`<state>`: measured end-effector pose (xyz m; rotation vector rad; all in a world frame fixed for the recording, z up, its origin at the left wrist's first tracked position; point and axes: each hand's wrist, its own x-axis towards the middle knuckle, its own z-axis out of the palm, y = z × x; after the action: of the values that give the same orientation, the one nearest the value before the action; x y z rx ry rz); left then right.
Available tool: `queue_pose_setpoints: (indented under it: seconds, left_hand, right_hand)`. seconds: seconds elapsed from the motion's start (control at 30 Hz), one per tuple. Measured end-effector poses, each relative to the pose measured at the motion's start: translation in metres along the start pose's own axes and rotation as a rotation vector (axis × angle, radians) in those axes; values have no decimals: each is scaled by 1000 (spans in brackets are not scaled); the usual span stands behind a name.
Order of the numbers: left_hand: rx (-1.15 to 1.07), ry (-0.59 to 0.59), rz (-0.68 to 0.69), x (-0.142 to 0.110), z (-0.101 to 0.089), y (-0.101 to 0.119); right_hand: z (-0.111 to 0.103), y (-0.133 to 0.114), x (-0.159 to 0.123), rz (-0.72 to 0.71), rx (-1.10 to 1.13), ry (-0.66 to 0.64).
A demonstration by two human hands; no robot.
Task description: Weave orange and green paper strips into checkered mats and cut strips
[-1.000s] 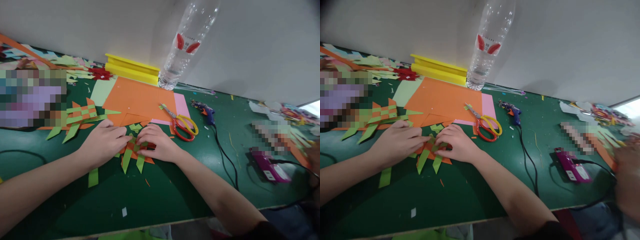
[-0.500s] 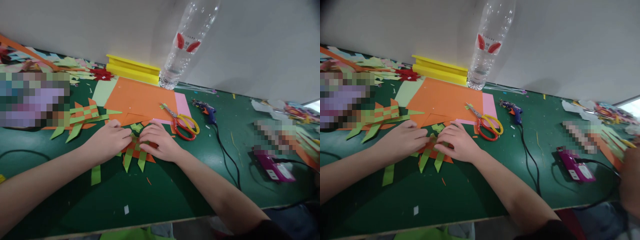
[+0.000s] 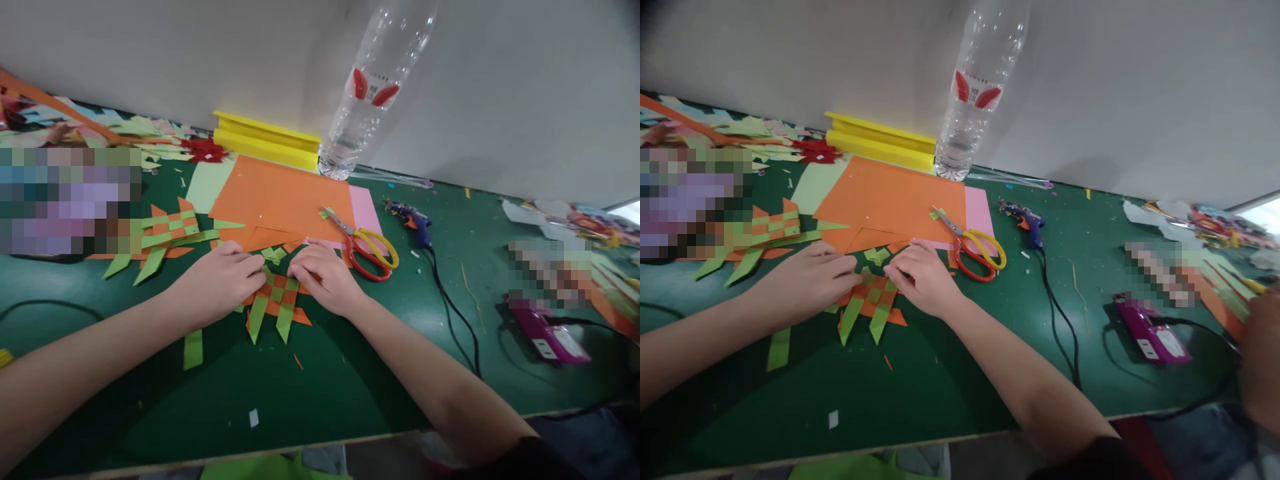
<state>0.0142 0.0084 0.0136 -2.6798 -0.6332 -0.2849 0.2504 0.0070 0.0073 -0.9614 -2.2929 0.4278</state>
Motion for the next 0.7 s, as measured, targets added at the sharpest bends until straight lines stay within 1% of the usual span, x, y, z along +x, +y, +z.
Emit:
queue_pose_setpoints:
  seconds: [0.03,0.1,0.27,0.4,0.47,0.57,0.7]
  left_hand:
    - [1,3,-11,-1,2,-1]
    - [1,46,-24,-2,4,-2]
    - [22,213,-89,-2,4,-2]
    - [-61,314,-138,-3,3,-1]
    - [-117,339,-170,-3,4,0]
    - [-196,304,-211,-2,7,1]
    - [-255,149,-202,1,11,3]
  right_hand:
    - [0,0,0,2,-1,-2]
    - [0,0,0,10,-2,-1]
    - [0,-1,1,25,-8,3]
    - [0,-2,1,14,-10,8]
    - [0,-2,1,17,-11,11]
    - [0,-1,1,32,-9,34]
    - [0,0,0,41,11,80]
